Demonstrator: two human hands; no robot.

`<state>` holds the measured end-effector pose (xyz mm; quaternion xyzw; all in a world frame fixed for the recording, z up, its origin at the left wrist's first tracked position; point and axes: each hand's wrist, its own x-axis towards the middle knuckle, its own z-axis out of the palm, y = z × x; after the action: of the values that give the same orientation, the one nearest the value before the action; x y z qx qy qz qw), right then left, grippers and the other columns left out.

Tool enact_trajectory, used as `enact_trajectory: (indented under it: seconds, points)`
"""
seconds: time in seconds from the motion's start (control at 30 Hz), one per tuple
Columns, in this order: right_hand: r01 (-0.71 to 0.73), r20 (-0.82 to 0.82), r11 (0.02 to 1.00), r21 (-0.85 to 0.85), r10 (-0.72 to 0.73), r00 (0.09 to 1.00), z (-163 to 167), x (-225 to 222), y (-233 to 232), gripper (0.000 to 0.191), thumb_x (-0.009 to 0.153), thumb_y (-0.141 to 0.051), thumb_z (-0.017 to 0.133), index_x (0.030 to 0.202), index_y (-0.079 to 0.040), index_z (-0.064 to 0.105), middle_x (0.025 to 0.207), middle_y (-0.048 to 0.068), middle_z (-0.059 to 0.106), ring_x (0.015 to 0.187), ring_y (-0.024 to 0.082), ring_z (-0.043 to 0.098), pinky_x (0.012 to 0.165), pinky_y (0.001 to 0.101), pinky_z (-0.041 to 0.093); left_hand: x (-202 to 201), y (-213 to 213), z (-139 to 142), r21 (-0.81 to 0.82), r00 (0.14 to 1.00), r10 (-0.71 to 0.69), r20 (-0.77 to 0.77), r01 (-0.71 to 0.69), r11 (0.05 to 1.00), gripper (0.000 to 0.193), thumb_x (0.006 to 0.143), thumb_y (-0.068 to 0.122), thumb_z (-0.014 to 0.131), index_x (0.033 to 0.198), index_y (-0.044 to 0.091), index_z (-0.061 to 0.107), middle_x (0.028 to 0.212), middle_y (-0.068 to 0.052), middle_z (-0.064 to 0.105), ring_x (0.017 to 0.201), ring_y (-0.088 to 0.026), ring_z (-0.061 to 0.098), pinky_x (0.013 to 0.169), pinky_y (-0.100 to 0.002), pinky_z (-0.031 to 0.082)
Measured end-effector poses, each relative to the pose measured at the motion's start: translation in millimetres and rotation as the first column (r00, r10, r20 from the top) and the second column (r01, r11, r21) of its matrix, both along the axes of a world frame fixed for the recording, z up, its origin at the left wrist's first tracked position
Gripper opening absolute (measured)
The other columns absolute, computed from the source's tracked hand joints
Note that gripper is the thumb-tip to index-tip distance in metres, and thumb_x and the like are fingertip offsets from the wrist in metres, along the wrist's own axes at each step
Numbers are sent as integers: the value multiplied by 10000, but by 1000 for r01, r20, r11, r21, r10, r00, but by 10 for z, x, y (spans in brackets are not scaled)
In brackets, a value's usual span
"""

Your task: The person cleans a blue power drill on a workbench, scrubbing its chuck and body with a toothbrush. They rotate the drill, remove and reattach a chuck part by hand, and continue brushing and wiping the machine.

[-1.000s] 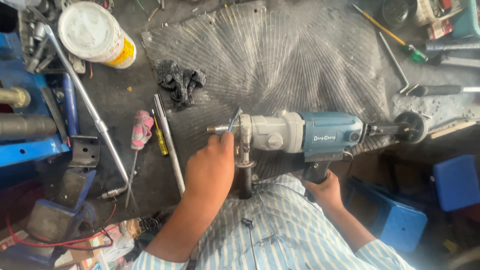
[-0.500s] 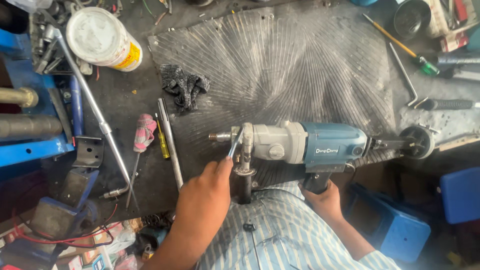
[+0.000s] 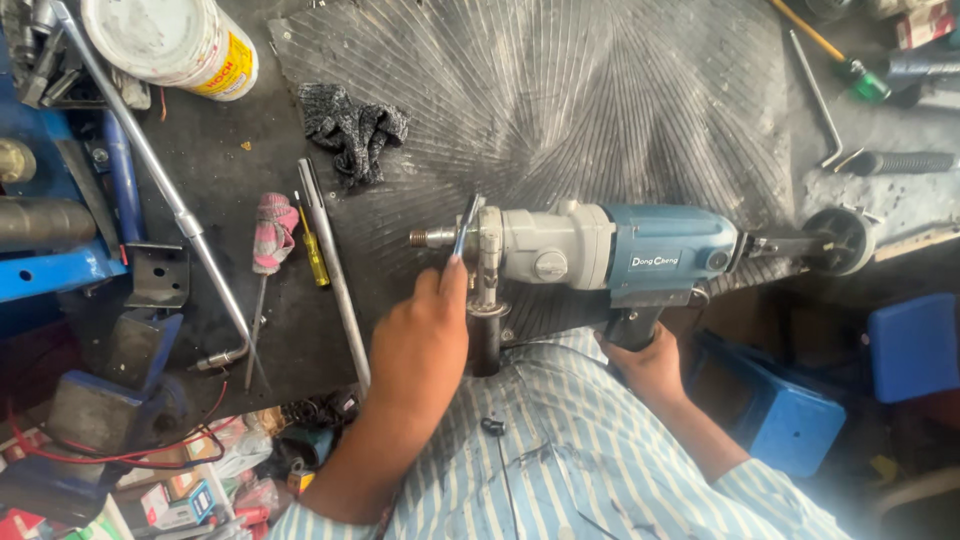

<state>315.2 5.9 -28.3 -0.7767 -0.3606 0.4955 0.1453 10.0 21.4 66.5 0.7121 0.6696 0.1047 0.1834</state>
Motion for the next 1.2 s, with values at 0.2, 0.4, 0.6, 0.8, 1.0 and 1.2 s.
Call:
enact_trajectory:
  seconds: [0.2,0.4,0.6,0.8,1.0,1.2]
  points:
    - [-119,29,987,107,117,993,24,-1,-13,317,772,-160,853,976,17,686,749,76,731,600,108,669,575,276,546,91,-92,-28,46,1000,19,-23,-18,999,442,887,40,587,1324,-24,587,960,-173,662,604,-322,698,479,-417,559]
    - [-24,-17,999,38,24,1000,85,-40,-27,300,774,-120,848,958,8,647,683,67,678,529,123,631,487,293,512,109,-283,-273,67,999,39,30,-41,997,456,907,34,602,1359,-25,575,965,-180,667,612,-340,698,504,-430,564]
    - [46,-31,998,-48,-48,998,205,-123,3,291,791,-108,835,956,-12,616,650,77,643,519,138,614,445,292,466,-134,148,-115,242,977,50,207,-101,965,128,1003,101,627,1126,104,662,928,-109,681,694,-353,692,582,-457,555]
    - [41,-26,992,-116,-44,999,224,-103,53,291,811,-148,822,980,-27,619,656,67,651,540,130,637,452,281,498,-355,37,204,27,996,-9,90,6,1000,148,969,145,632,1100,114,693,834,-98,679,605,-344,691,519,-453,552]
    - [16,-43,996,-93,-20,999,122,0,37,318,805,-169,839,977,-16,620,646,83,656,514,132,633,438,287,499,-44,490,259,100,969,-213,-123,226,969,299,938,92,602,1231,94,663,940,-94,677,677,-279,720,554,-395,576]
    - [15,-90,998,-53,-20,996,66,101,27,331,775,-160,856,951,-10,621,668,68,668,495,133,628,427,295,499,74,452,630,-161,888,-298,-350,257,953,433,861,111,603,1291,100,642,841,-70,644,623,-224,722,469,-368,571]
